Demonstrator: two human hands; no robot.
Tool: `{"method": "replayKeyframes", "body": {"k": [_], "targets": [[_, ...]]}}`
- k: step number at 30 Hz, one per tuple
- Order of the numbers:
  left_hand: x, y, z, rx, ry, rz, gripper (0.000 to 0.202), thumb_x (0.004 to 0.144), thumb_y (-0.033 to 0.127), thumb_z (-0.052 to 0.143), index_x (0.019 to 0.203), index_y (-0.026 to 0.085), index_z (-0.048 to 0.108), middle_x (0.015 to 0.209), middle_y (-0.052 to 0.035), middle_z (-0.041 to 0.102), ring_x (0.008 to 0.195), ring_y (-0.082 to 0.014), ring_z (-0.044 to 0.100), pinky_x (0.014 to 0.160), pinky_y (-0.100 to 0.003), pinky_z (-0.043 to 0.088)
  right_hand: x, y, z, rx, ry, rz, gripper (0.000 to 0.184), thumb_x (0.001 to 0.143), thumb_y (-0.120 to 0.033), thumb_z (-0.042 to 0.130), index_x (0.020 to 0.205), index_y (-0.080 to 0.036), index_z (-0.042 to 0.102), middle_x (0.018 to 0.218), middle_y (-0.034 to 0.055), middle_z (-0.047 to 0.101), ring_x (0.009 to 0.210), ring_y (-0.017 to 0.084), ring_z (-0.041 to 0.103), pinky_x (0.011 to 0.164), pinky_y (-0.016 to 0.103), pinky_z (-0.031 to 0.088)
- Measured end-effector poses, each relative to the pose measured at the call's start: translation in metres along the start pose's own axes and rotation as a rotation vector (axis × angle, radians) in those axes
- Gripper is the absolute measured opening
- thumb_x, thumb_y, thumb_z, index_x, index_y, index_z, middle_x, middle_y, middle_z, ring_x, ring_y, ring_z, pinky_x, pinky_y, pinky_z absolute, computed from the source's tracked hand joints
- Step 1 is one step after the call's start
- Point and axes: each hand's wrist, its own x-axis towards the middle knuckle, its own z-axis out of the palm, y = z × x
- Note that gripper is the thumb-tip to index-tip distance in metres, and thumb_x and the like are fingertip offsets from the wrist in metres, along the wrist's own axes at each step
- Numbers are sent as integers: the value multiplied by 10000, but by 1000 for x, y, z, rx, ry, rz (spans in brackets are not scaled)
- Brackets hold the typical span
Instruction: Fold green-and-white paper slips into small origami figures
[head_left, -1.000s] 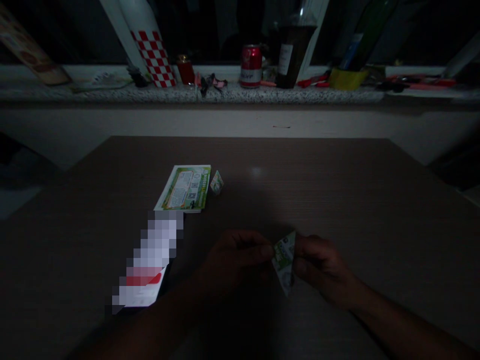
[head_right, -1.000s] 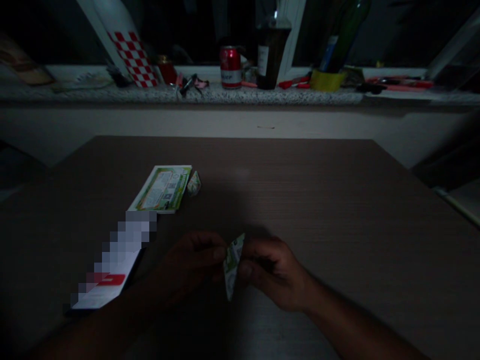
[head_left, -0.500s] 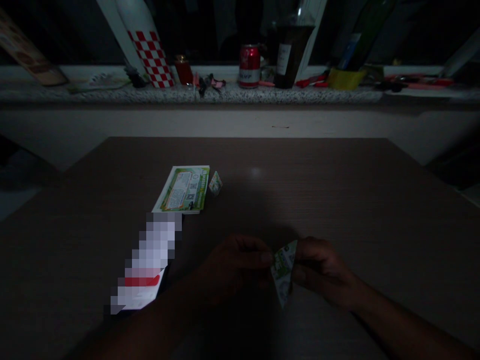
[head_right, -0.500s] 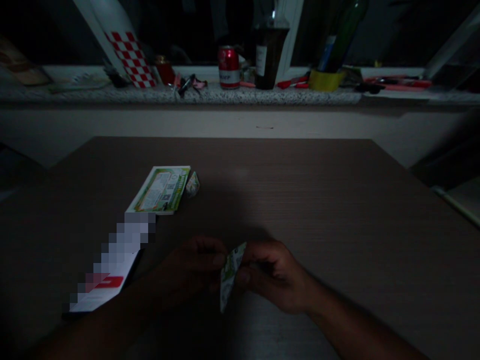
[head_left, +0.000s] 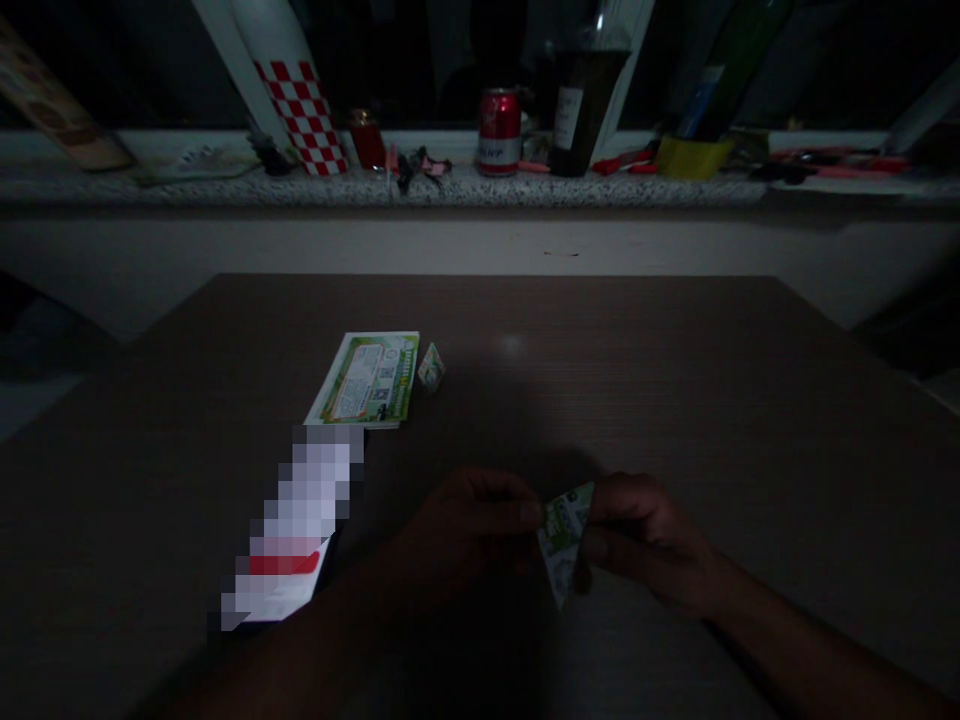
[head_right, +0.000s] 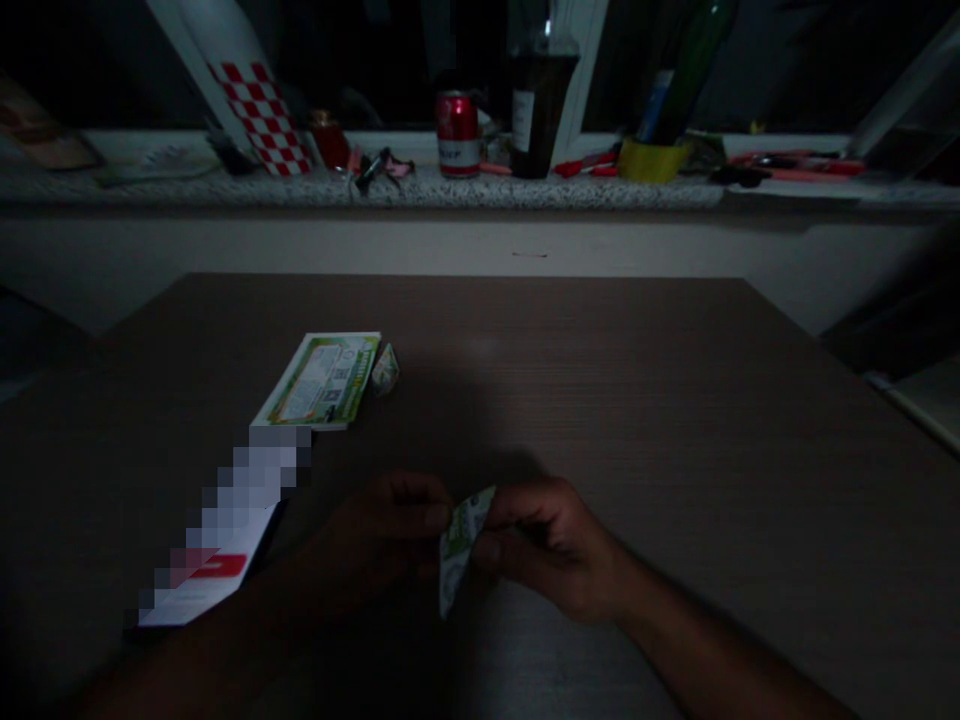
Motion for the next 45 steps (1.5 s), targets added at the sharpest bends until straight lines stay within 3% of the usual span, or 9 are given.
{"method": "replayKeyframes", "body": {"k": [11, 20, 29, 38, 45], "targets": [[-1, 0, -3, 11, 40, 14, 225, 618, 289, 815, 638, 118, 670, 567, -3, 607, 485, -95, 536, 488, -213, 380, 2, 0, -1, 5, -36, 53, 217, 904, -281, 592, 844, -107, 708, 651, 40, 658, 562, 98, 595, 539, 198, 496], [-8, 2, 4, 490, 233, 333, 208, 751, 297, 697, 645, 127, 642, 589, 17, 566, 566, -91, 475, 547, -203, 359, 7, 11, -1, -257, 166, 41, 87, 836, -210, 631, 781, -144, 645, 653, 3, 622, 569, 92, 548, 534, 188, 441], [-11, -6, 3, 698, 211, 468, 196, 834, 317, 640, 758, 146, 697, 700, -11, 653, 673, -131, 584, 631, -221, 433, 9, 8, 3, -321, 225, -15, 43, 790, -192, 658, 763, -168, 633, 647, -3, 618, 580, 96, 556, 532, 173, 447], [-11, -6, 11, 1065, 226, 677, 231, 923, 273, 533, 930, 157, 734, 743, -27, 700, 662, -127, 628, 600, -211, 414, 8, 10, 0, -346, 292, -56, 78, 758, -105, 617, 749, -180, 634, 623, -25, 620, 538, 81, 557, 500, 155, 424], [-11, -5, 14, 1139, 201, 747, 234, 927, 264, 517, 945, 144, 718, 736, -33, 684, 647, -127, 613, 595, -217, 414, 7, 11, -1, -255, 302, -45, 38, 762, -148, 663, 747, -179, 649, 620, -16, 628, 534, 91, 565, 498, 169, 433]]}}
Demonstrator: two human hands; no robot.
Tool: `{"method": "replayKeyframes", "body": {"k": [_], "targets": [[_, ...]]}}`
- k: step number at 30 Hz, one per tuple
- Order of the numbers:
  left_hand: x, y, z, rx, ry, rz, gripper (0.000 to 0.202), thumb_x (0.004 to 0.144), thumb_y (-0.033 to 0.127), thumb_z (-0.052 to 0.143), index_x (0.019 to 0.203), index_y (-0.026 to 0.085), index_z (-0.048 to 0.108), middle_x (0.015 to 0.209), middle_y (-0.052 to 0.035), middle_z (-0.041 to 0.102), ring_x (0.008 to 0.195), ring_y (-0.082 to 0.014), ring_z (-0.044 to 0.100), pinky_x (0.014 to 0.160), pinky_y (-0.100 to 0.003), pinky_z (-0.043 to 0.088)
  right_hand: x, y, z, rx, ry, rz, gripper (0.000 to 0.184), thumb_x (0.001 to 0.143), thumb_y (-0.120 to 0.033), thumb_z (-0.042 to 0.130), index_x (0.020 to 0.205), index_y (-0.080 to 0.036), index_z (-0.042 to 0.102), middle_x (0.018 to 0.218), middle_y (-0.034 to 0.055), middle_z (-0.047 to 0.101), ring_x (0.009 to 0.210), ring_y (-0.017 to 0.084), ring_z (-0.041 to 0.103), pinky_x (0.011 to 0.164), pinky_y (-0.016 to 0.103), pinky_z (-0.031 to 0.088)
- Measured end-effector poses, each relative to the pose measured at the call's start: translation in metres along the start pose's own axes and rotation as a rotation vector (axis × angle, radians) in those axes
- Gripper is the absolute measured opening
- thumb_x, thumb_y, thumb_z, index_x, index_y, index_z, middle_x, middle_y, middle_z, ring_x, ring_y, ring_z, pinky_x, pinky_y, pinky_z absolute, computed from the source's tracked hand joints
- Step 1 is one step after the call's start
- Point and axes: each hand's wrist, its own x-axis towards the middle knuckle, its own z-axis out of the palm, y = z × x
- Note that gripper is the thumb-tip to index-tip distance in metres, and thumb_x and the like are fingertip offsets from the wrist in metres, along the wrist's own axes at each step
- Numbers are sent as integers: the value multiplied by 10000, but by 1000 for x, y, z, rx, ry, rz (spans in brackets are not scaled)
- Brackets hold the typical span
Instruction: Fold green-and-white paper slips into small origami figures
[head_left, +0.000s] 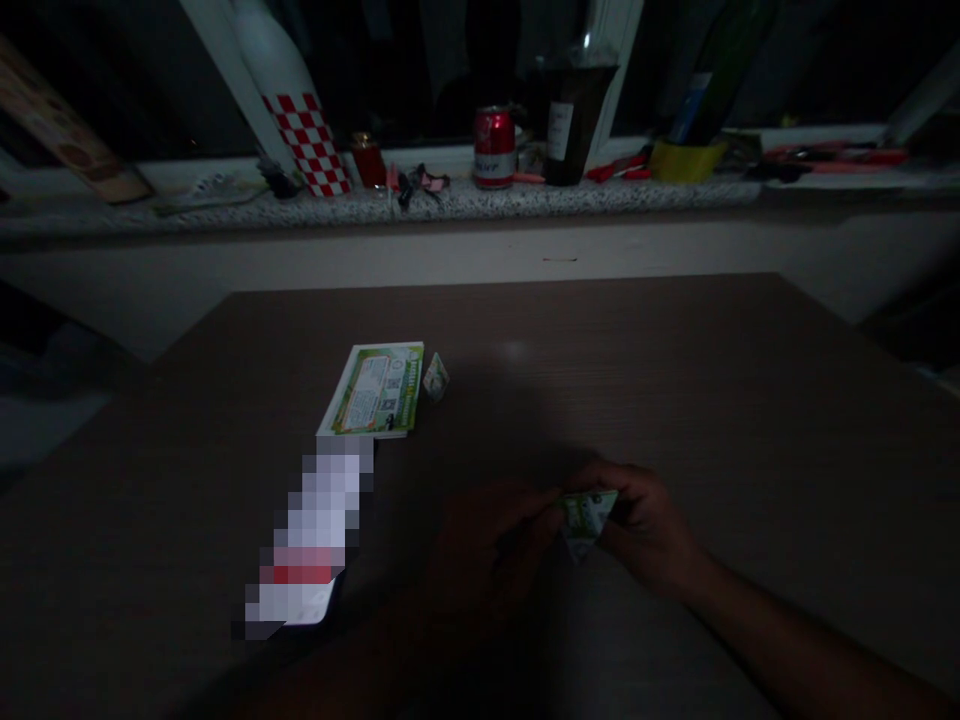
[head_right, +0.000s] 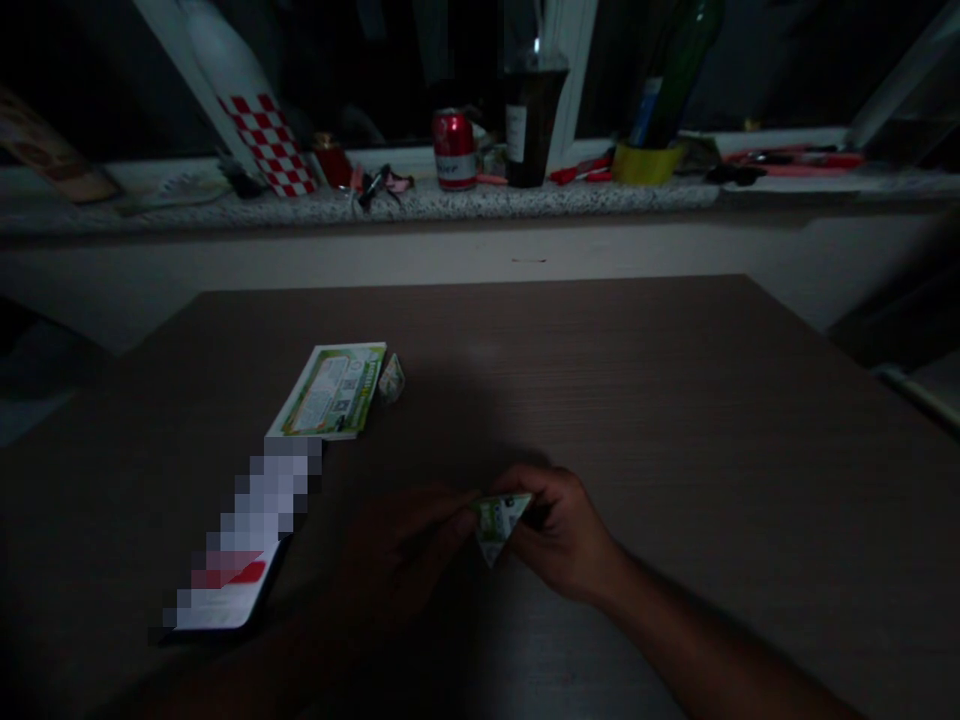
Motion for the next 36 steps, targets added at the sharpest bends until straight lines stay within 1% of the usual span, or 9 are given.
{"method": "replayKeyframes", "body": {"k": [3, 7, 12, 15, 22, 26, 28, 31, 36], "targets": [[0, -2, 0, -73, -3, -77, 198, 902, 274, 559, 889, 154, 715, 735, -24, 686, 664, -129, 618, 615, -218, 425, 1, 1, 0, 134, -45, 37, 97, 774, -247, 707, 729, -173, 662, 620, -6, 636, 541, 101, 569, 511, 187, 441], [-1, -6, -3, -206, -48, -222, 173, 905, 315, 555, 907, 175, 658, 790, -7, 670, 726, -130, 616, 648, -212, 446, 4, 1, 2, 325, -148, 181, 214, 767, -340, 730, 675, -158, 665, 576, -14, 618, 507, 93, 540, 509, 196, 430], [-3, -6, -8, -46, -143, -68, 232, 962, 351, 409, 925, 170, 547, 759, -14, 596, 661, -129, 550, 604, -234, 401, 0, 7, 6, 511, -225, 450, 259, 711, -378, 763, 681, -136, 676, 567, -16, 614, 511, 87, 529, 517, 200, 415], [-2, -5, -8, 2, -175, -27, 313, 989, 350, 308, 856, 171, 526, 710, -16, 576, 609, -128, 527, 575, -245, 376, -4, 12, 8, 552, -259, 529, 290, 737, -405, 720, 678, -128, 655, 547, -15, 609, 476, 87, 547, 492, 197, 422], [-5, 4, -7, -73, -138, -69, 438, 1001, 365, 266, 809, 185, 616, 680, -28, 644, 634, -151, 584, 648, -270, 458, -6, 8, 9, 489, -429, 537, 354, 843, -413, 556, 632, -133, 607, 540, 24, 629, 469, 139, 611, 479, 246, 503], [-4, 5, -7, -160, -146, -75, 467, 991, 382, 312, 753, 206, 673, 687, -23, 690, 659, -158, 629, 673, -261, 483, -3, -6, 9, 210, -328, 406, 131, 828, -218, 581, 732, -147, 634, 629, -5, 629, 543, 111, 598, 518, 208, 472], [-3, 2, -6, -166, -116, -104, 448, 980, 384, 356, 720, 198, 670, 683, -18, 688, 639, -153, 621, 653, -256, 474, -1, -11, 10, 129, -280, 330, 123, 834, -178, 567, 732, -153, 632, 639, -15, 610, 564, 98, 569, 531, 194, 449], [-1, -3, -1, -281, -132, -222, 526, 986, 420, 332, 665, 179, 672, 635, -20, 688, 610, -148, 621, 633, -248, 471, -1, -13, 11, 104, -321, 265, 182, 867, -196, 540, 718, -150, 634, 631, -5, 609, 575, 107, 565, 547, 210, 456], [-1, -8, 7, -424, -204, -367, 626, 978, 496, 297, 631, 150, 686, 597, -28, 680, 574, -141, 630, 588, -231, 462, -3, -4, 14, 133, -332, 284, 286, 887, -334, 563, 684, -148, 640, 574, 1, 606, 513, 108, 568, 502, 213, 455]]}}
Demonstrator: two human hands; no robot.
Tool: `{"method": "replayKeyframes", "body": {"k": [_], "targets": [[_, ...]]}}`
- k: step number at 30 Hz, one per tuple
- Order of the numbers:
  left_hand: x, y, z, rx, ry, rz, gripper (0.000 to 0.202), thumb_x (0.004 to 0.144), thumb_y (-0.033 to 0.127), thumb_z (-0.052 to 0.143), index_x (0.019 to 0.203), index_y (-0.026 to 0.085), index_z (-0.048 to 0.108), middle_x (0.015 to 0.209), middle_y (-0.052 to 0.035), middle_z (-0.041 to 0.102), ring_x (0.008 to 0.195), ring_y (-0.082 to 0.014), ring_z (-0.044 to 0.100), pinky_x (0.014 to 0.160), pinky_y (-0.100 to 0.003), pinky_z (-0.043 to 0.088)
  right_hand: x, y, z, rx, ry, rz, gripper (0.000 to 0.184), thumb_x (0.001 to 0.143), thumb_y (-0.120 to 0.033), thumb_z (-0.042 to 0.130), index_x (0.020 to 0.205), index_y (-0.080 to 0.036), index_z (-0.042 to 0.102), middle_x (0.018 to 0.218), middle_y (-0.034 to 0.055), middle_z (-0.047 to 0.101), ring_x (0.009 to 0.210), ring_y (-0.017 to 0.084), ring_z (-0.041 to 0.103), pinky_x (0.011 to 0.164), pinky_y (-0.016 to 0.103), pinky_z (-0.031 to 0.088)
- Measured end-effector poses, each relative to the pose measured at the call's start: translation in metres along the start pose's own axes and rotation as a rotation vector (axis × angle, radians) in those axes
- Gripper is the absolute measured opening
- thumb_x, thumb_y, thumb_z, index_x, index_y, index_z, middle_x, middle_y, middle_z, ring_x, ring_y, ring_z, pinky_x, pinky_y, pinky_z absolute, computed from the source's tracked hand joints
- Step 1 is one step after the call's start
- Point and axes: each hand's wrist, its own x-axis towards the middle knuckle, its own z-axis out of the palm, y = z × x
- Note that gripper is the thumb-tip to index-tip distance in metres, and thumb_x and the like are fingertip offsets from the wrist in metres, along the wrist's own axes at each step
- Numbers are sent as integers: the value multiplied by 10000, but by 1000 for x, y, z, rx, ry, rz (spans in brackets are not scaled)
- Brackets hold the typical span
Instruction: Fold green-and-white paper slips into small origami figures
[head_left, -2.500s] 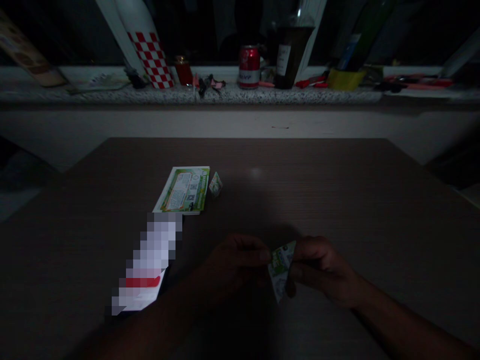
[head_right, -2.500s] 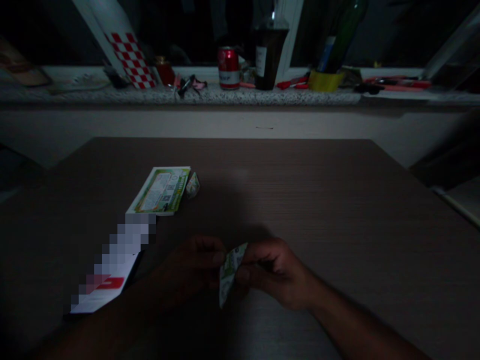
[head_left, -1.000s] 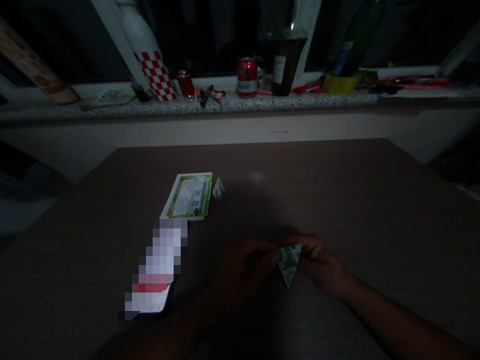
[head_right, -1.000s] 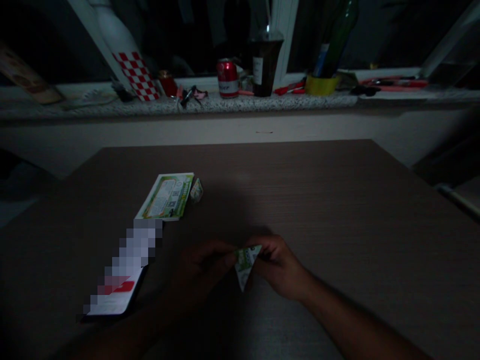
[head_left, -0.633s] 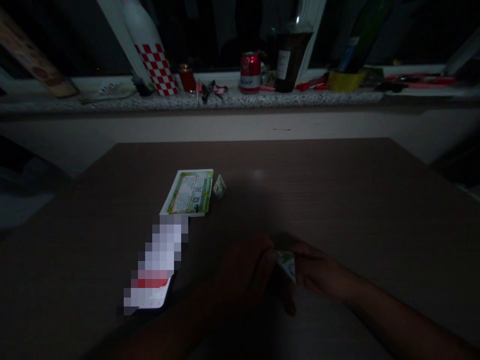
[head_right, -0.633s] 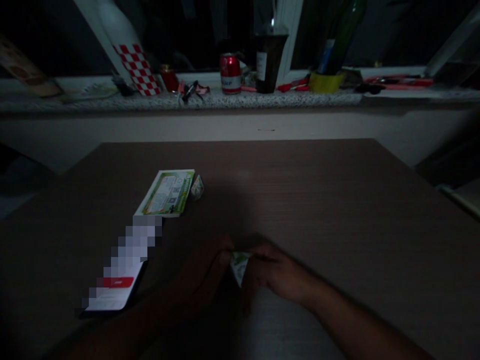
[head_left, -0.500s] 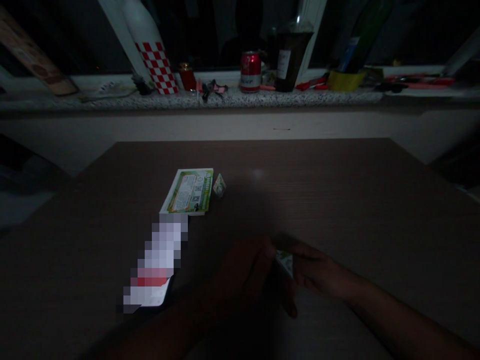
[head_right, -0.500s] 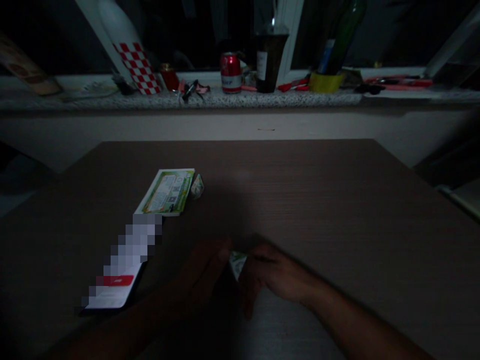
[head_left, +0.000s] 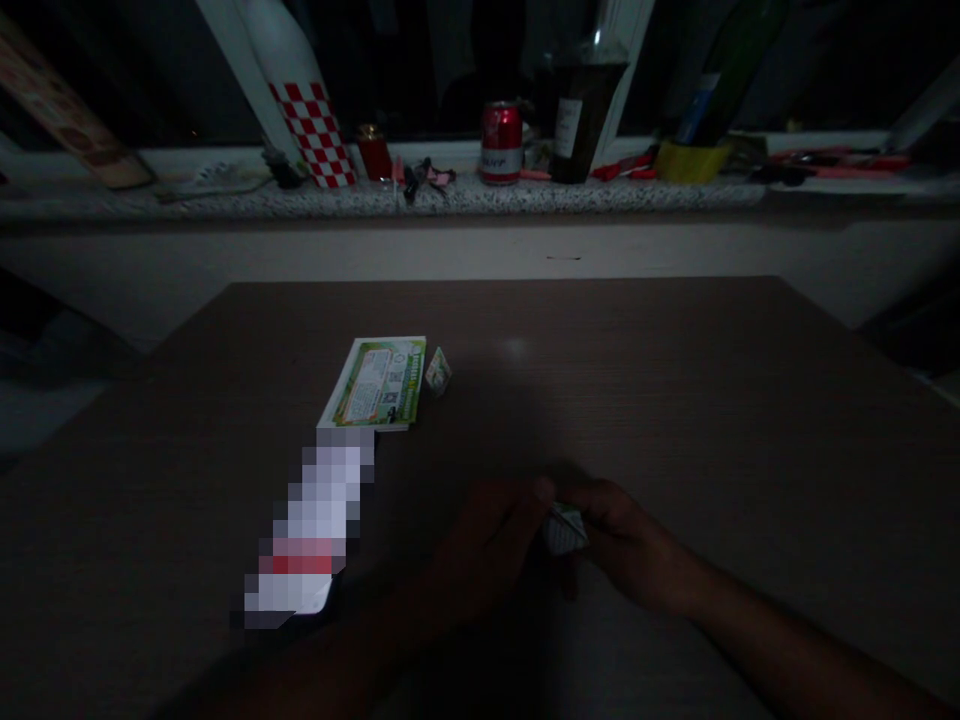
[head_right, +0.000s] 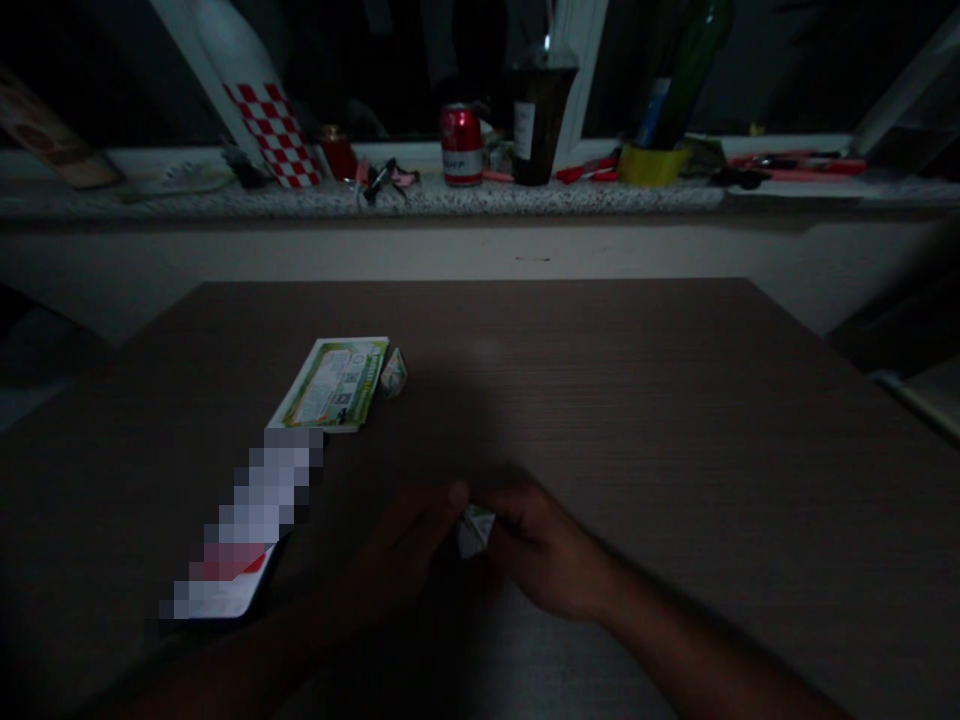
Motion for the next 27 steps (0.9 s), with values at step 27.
{"method": "replayKeyframes", "body": {"k": [27], "targets": [[-1, 7, 7, 15, 97, 48, 581, 975, 484, 293, 630, 150, 621, 577, -25, 609, 551, -140, 554, 563, -251, 414, 2, 2, 1, 255, 59, -7, 343, 774, -448, 714, 698, -137, 590, 594, -17, 581, 456, 79, 545, 436, 179, 467]]}}
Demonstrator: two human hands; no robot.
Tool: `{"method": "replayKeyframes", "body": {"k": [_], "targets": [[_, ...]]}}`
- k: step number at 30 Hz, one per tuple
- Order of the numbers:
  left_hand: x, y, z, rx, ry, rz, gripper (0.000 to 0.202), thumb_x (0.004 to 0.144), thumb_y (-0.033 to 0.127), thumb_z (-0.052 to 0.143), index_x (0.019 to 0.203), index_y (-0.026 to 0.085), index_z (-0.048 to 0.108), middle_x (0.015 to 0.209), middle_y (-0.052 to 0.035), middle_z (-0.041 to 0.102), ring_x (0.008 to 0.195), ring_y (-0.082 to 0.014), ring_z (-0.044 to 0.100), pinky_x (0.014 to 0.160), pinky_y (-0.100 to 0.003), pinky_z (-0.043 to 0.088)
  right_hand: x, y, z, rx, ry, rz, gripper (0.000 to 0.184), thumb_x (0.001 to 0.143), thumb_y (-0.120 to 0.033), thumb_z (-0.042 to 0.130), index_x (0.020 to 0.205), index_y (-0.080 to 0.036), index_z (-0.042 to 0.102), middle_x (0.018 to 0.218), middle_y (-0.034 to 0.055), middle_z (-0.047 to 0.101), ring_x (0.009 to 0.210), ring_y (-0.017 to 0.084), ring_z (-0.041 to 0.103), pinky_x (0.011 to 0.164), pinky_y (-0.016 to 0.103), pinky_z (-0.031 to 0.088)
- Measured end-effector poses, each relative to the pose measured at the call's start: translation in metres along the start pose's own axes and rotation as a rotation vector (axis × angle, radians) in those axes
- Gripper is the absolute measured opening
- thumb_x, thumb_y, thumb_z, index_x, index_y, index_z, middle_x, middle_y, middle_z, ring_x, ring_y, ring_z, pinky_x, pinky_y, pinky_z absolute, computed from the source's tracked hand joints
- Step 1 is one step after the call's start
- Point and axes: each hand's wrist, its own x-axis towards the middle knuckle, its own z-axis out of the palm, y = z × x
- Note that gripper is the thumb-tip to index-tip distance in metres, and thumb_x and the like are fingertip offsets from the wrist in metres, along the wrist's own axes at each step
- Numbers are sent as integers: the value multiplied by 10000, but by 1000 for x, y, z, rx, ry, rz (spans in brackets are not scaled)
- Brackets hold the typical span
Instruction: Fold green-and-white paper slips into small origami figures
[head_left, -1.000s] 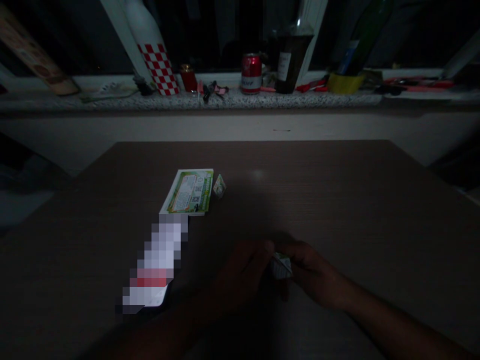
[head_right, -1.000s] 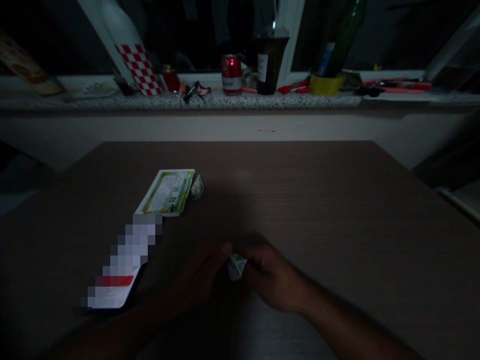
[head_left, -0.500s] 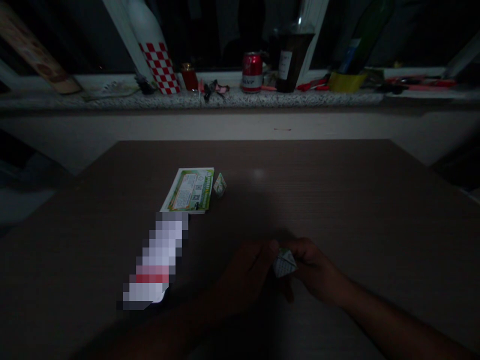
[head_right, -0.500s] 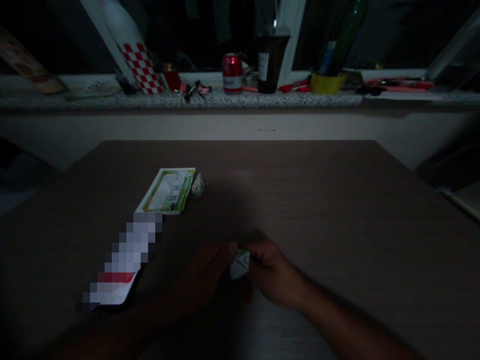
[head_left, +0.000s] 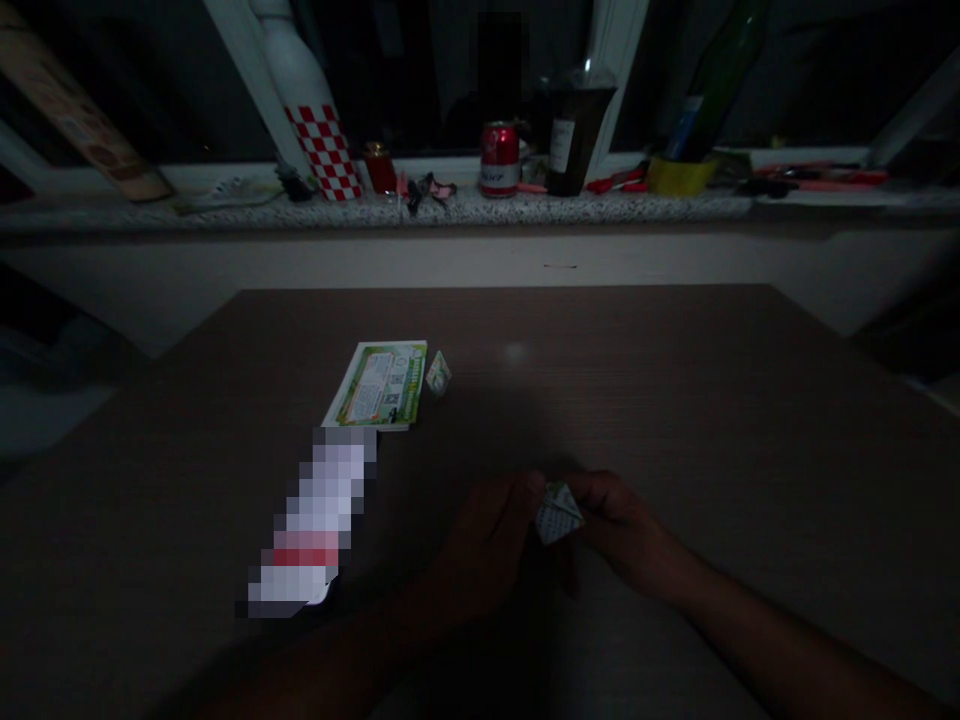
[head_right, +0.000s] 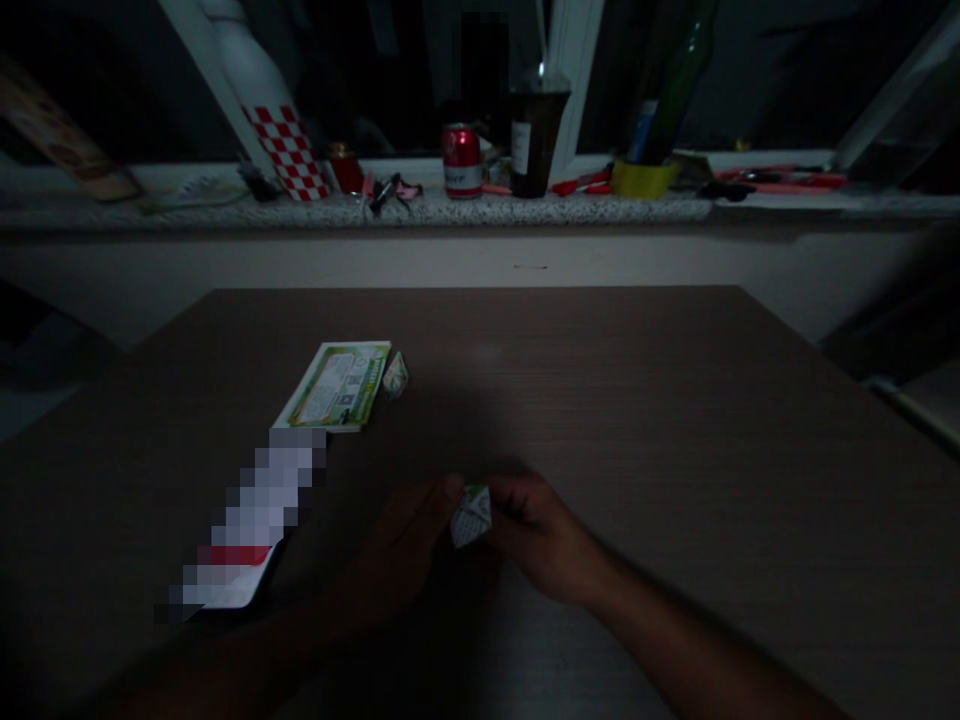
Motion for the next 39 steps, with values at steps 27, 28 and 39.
{"method": "replayKeyframes", "body": {"k": [27, 28, 39], "targets": [[4, 7, -27, 326, 124, 361, 88, 853, 188, 628, 928, 180, 673, 880, -13, 681, 816, -133, 630, 746, -241, 464, -9, -11, -7, -587, 329, -473, 46, 855, -197, 623, 832, -202, 662, 770, 31, 651, 702, 145, 600, 630, 263, 480], [5, 7, -28, 315, 122, 364, 67, 842, 179, 644, 892, 174, 689, 865, -13, 693, 807, -130, 639, 742, -236, 469, -9, -12, -6, -609, 354, -487, 47, 852, -190, 628, 844, -206, 672, 766, 27, 662, 693, 137, 606, 629, 254, 483], [4, 5, -26, 191, 253, 337, 71, 773, 98, 680, 747, 164, 686, 861, -14, 734, 815, -128, 677, 748, -215, 497, -1, -4, 1, -283, 379, -383, 282, 757, -133, 734, 1010, -253, 693, 915, 17, 771, 808, 149, 736, 741, 225, 592]]}}
